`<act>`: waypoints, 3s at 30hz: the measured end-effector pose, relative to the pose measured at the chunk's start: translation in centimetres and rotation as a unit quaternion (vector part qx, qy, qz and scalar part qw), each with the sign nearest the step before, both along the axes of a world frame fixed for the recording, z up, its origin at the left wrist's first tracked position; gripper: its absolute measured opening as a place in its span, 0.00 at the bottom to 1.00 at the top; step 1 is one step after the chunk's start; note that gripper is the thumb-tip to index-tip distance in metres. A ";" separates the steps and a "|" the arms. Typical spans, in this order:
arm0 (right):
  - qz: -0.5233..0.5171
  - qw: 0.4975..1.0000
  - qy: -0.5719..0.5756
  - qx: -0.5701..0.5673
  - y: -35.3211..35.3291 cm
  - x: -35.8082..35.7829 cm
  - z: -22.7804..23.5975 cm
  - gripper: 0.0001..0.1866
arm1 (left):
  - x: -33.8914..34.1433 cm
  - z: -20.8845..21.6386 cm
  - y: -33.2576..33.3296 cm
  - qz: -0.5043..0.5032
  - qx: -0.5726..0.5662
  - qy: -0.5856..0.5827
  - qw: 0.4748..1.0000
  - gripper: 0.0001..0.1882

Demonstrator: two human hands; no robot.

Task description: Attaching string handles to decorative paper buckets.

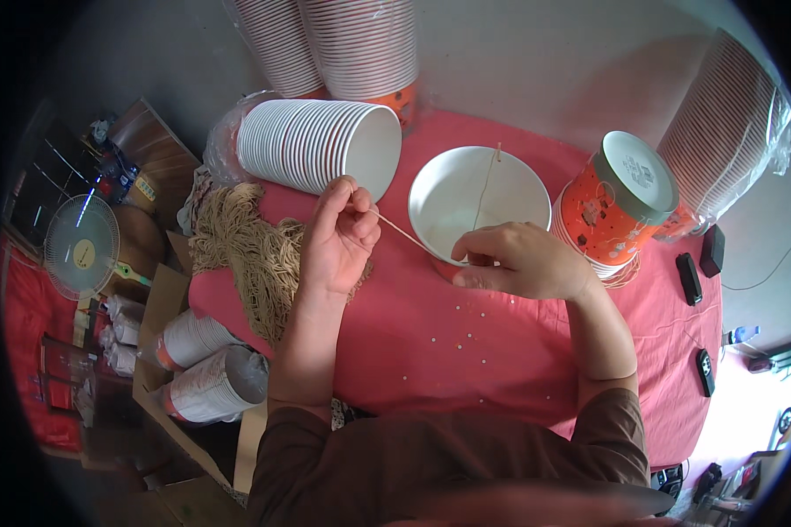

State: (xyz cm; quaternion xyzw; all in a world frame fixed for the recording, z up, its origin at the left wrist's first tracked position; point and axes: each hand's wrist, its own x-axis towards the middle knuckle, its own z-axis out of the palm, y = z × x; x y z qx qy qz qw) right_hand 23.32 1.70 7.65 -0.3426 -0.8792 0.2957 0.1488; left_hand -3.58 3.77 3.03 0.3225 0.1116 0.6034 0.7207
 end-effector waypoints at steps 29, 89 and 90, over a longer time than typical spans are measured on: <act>0.004 0.953 0.271 0.135 -0.8 -1.1 0.0 0.11 | 5.1 0.2 -4.4 0.018 0.194 0.433 0.880 0.07; 0.000 0.929 0.095 0.358 -0.1 -1.0 0.1 0.08 | 4.3 -0.4 -3.3 0.022 0.161 0.377 0.912 0.06; 0.003 0.928 0.097 0.360 -0.1 -1.1 0.1 0.08 | 4.3 -0.5 -3.4 0.027 0.158 0.375 0.913 0.06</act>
